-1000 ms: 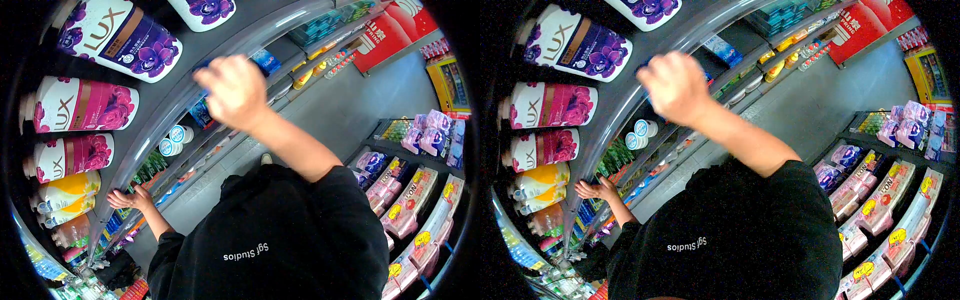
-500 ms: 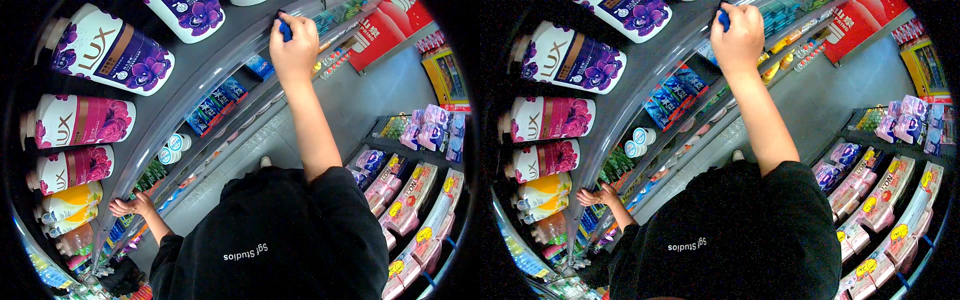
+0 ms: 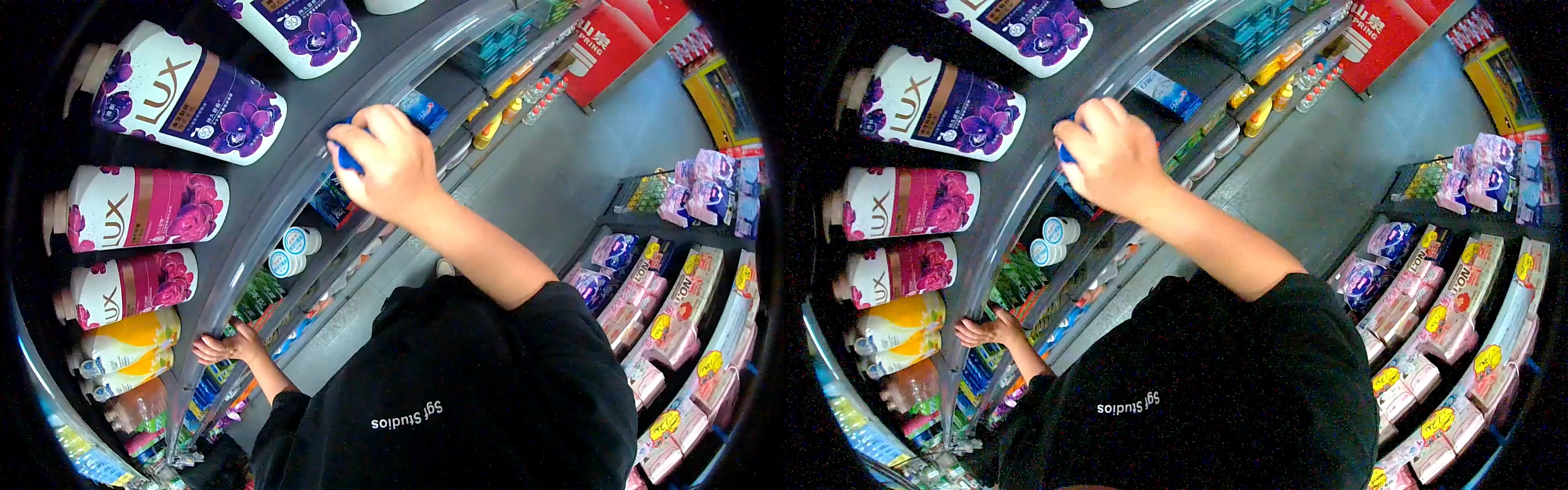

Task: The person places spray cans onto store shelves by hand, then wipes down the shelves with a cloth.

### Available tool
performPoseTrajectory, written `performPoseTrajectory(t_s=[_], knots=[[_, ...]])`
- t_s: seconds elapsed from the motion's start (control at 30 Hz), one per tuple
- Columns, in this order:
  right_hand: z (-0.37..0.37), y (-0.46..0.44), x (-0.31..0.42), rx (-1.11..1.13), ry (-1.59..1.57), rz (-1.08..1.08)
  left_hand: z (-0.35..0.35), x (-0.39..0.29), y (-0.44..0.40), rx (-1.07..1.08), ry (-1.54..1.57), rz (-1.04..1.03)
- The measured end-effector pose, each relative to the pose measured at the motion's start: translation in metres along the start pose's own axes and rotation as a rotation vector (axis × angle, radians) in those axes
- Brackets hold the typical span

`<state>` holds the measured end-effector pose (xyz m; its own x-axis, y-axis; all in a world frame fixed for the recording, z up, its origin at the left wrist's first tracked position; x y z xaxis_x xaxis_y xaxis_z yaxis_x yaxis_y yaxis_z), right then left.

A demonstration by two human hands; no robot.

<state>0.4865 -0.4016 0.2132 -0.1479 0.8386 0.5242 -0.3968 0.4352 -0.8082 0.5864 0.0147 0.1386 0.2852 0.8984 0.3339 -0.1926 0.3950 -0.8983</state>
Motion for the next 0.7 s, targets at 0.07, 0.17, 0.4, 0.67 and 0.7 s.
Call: performPoseTrajectory(t_s=[0.07,0.17,0.4,0.67,0.7], knots=[[0.009,-0.004,-0.009,-0.023,0.067,-0.013,0.0,0.001,-0.001,0.008,0.014,0.005],[0.023,-0.01,-0.035,-0.111,0.175,-0.046,0.001,-0.002,-0.004,0.021,0.03,0.019],[0.052,-0.037,-0.097,-0.307,0.413,-0.093,0.0,-0.001,0.0,0.018,0.127,-0.002],[0.093,-0.056,-0.168,-0.431,0.514,-0.37,0.002,-0.004,-0.001,0.01,0.242,-0.001],[0.091,-0.054,-0.163,-0.434,0.507,-0.397,0.004,-0.005,-0.002,-0.002,0.254,0.003]])
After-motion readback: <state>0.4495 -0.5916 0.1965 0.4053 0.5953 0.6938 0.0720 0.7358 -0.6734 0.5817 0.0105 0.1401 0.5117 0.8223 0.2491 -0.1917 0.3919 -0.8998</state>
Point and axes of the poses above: each hand's wrist, its own y-axis away from the middle knuckle, its own z-axis out of the back of the hand, x = y × z, the point moved 9 cm from there along -y, towards the middle knuckle, and after that the axes turned 2 degrees about -y, right-handed, at the moved point
